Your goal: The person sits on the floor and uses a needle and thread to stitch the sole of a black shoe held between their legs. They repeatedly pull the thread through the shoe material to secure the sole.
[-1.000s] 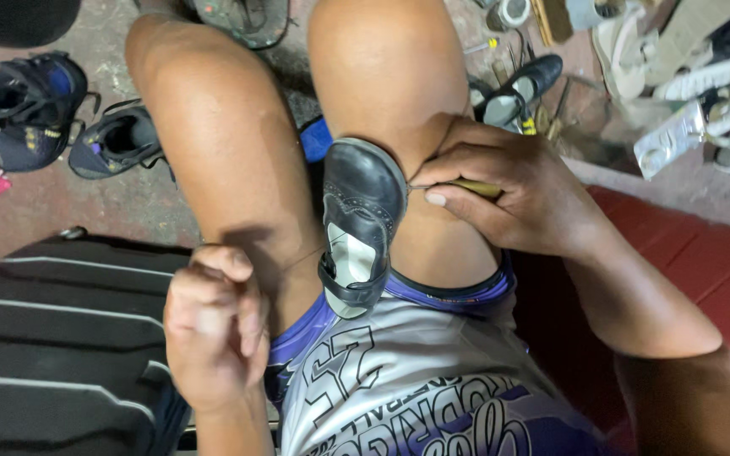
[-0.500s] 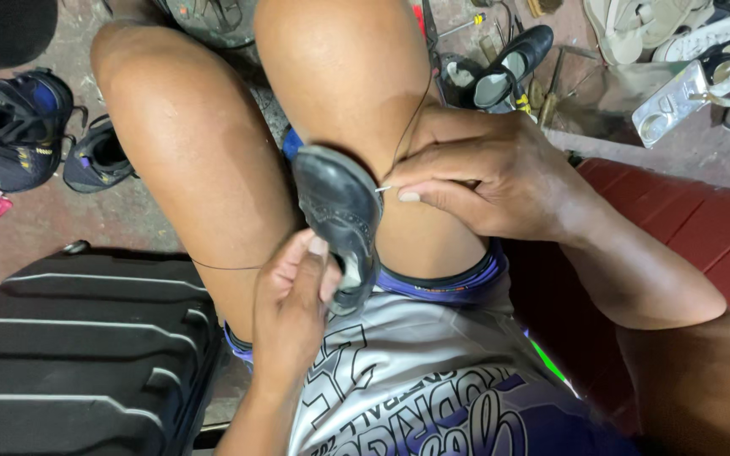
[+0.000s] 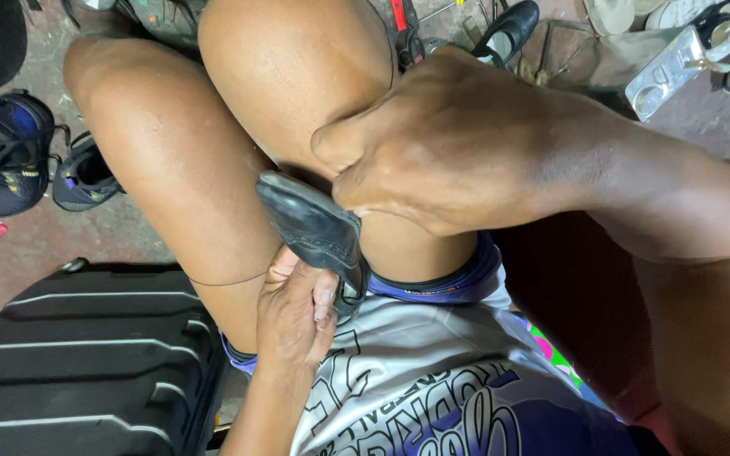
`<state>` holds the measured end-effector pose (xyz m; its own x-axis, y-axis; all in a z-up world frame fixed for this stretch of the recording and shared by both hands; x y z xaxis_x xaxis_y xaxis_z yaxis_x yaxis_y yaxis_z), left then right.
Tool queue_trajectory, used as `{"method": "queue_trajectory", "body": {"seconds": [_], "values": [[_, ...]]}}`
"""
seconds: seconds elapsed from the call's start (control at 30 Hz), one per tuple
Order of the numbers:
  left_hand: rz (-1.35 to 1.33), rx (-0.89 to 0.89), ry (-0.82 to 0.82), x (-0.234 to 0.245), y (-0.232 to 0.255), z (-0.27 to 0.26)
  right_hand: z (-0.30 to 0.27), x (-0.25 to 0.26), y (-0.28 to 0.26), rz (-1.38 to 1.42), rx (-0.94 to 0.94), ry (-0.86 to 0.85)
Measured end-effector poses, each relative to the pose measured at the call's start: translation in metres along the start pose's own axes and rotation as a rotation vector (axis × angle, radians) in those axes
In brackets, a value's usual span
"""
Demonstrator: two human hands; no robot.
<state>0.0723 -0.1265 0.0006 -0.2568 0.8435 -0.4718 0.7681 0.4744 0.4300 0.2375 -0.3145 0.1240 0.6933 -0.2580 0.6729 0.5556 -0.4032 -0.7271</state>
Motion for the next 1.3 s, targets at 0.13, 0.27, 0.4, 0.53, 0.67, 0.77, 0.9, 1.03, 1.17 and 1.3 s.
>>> {"method": "queue_trajectory", "body": {"seconds": [0.13, 0.27, 0.4, 0.53, 0.67, 0.77, 0.9, 1.03, 1.17, 1.3], "values": [[-0.02, -0.013, -0.047, 0.004, -0.001, 0.001, 0.008, 0.003, -0.006, 0.03, 0.07, 0.033], [-0.02, -0.002, -0.049, 0.005, 0.0, 0.001, 0.009, 0.007, -0.009, 0.001, 0.13, 0.072], [-0.013, -0.004, -0.058, 0.004, 0.0, 0.002, 0.013, 0.003, -0.005, -0.035, 0.031, -0.064], [-0.004, -0.015, -0.082, 0.002, 0.002, 0.002, 0.016, -0.002, -0.006, -0.08, 0.045, -0.13], [-0.017, 0.018, -0.011, 0.0, 0.007, 0.004, 0.015, -0.013, -0.008, -0.138, 0.159, -0.027], [-0.011, 0.023, 0.036, -0.004, 0.013, 0.001, 0.008, -0.024, -0.011, -0.21, 0.117, 0.016], [0.078, -0.055, 0.059, -0.011, 0.021, -0.006, -0.005, -0.022, -0.019, -0.26, 0.028, 0.134], [0.024, -0.106, 0.069, -0.007, 0.023, -0.009, -0.006, -0.034, -0.025, -0.304, -0.038, 0.199], [0.098, -0.159, 0.074, -0.002, 0.027, -0.015, -0.005, -0.037, -0.011, -0.352, -0.024, 0.257], [0.191, -0.221, 0.09, 0.002, 0.031, -0.03, -0.007, -0.036, 0.011, -0.486, -0.037, 0.367]]}}
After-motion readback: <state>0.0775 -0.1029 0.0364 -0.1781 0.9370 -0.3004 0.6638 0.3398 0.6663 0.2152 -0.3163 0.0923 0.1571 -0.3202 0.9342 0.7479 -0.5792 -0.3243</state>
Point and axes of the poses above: each hand's wrist, its own z-axis towards the middle knuckle, its own x-axis out of the back of the hand, y = z × x, the point moved 3 cm from there along z, towards the middle knuckle, and after that the axes turned 10 degrees about z, right-handed, at the moved point
